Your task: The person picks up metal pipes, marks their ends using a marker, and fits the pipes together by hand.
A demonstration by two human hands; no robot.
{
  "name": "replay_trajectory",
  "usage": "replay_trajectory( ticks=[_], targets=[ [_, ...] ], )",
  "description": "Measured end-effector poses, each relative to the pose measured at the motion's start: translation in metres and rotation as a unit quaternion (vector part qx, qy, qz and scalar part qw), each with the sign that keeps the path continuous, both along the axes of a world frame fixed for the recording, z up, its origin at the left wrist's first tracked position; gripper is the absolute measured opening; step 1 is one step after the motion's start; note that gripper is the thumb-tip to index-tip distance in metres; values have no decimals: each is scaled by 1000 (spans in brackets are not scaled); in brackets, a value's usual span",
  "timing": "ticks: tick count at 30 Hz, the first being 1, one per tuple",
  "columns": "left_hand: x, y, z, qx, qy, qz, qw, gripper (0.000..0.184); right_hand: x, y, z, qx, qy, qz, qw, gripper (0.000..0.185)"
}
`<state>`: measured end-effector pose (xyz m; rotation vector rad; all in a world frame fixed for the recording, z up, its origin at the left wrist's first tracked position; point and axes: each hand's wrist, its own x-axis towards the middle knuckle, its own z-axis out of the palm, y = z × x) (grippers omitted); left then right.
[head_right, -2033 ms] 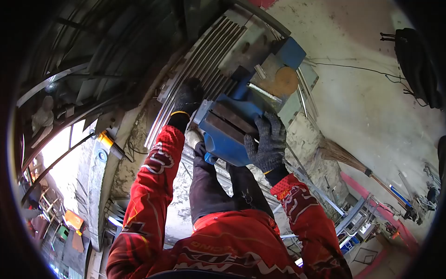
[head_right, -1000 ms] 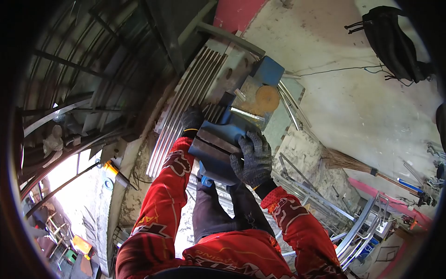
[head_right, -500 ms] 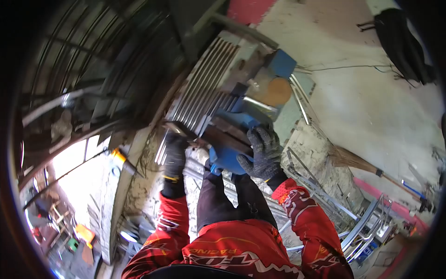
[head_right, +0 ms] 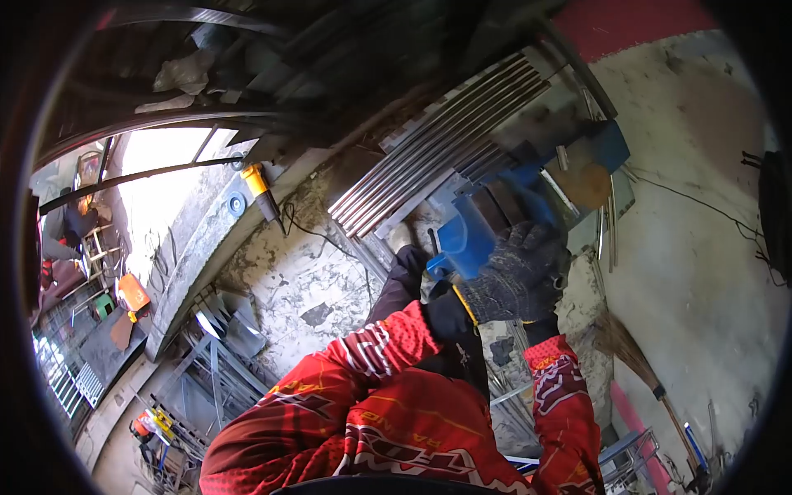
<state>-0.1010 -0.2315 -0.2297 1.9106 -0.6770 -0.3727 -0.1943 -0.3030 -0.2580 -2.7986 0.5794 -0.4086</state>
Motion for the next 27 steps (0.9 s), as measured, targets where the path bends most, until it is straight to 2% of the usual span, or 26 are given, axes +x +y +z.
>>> replay_trajectory(
  ticks=[1,3,4,7,8,9,10,11,12,13,15,17,18,21,22,27],
  targets=[
    [6,7,0,15,-36,-20,999,48,0,0,-2,0,0,-5,1000,51],
    [37,23,10,-29,3,-173,984,46,2,-2,-6,-2,1,-14,1000,47],
    [55,27,7,-134,-11,-162,978,45,2,-2,-9,-4,3,-22,1000,45],
    [123,64,-5,-198,169,-62,963,35,3,-4,-11,7,-6,-38,999,40],
    [150,78,-24,-167,209,-6,963,27,6,-3,-11,33,-32,-40,998,33],
    [173,91,-60,-226,246,60,941,23,7,-3,-9,33,-32,-41,998,33],
    [195,106,-96,-224,294,141,919,21,7,-3,-7,24,-20,-39,999,30],
    [216,128,-143,-49,145,164,975,21,8,-3,-5,16,-8,-38,999,29],
    [234,147,-174,63,117,131,982,28,9,-2,-5,15,-9,-39,999,29],
    [248,167,-219,137,135,103,976,52,10,-2,-5,16,-4,-44,999,29],
    [243,193,-275,288,41,27,956,57,10,-1,-3,12,4,-48,999,28],
    [234,188,-271,379,158,-69,909,52,11,0,-3,29,-1,-53,998,36],
    [224,186,-265,364,183,-1,913,46,7,-1,-6,34,6,-48,998,31],
    [227,179,-248,327,168,-23,930,43,9,-1,-6,27,-6,-45,999,34],
    [229,179,-248,328,134,-36,935,41,11,-1,-4,28,-3,-46,999,35],
    [232,177,-249,343,113,-16,932,35,13,0,0,22,6,-43,999,35]
  ],
)
